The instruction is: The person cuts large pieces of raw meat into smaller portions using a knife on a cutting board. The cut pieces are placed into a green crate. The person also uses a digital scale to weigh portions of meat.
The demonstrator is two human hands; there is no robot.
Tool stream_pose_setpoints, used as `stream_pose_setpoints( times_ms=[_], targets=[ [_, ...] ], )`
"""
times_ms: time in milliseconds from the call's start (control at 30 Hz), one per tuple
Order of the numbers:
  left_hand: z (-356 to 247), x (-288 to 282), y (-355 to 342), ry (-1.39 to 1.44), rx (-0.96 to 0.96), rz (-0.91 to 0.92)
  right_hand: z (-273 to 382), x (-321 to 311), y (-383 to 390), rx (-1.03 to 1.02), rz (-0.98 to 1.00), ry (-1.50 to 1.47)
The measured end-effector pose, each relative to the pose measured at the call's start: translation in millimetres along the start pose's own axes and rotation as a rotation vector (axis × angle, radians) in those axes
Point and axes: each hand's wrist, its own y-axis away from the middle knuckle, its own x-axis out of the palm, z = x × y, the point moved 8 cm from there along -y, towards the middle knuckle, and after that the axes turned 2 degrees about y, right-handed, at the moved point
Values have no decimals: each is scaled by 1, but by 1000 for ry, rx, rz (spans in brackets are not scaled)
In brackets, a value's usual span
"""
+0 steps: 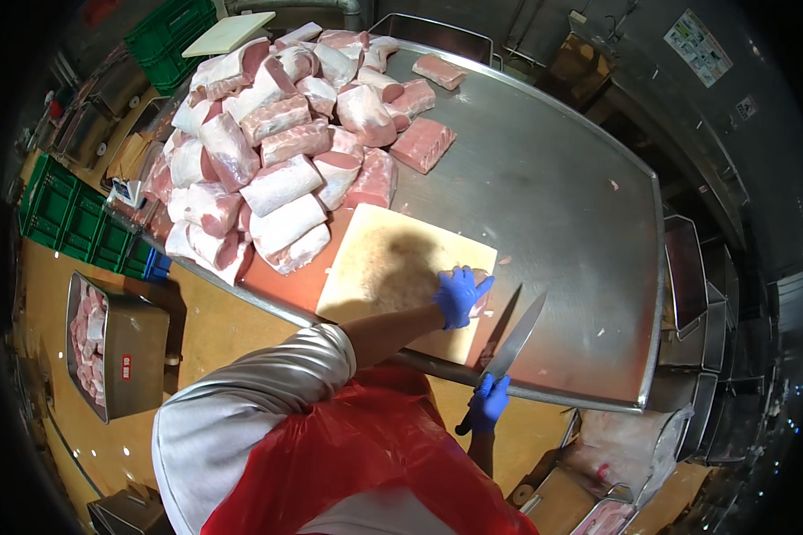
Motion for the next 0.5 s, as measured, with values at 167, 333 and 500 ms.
stream_pose_setpoints(
  times_ms=[167, 333, 500],
  targets=[
    [20, -26, -11, 444, 93, -275, -48, -7, -39, -65, 6, 93],
    [91, 69, 39, 1720, -135, 299, -24, 14, -91, -413, 223, -18],
    [179, -43, 253, 2244, -248, -463, -41, 14, -145, 90, 320, -488]
  ],
)
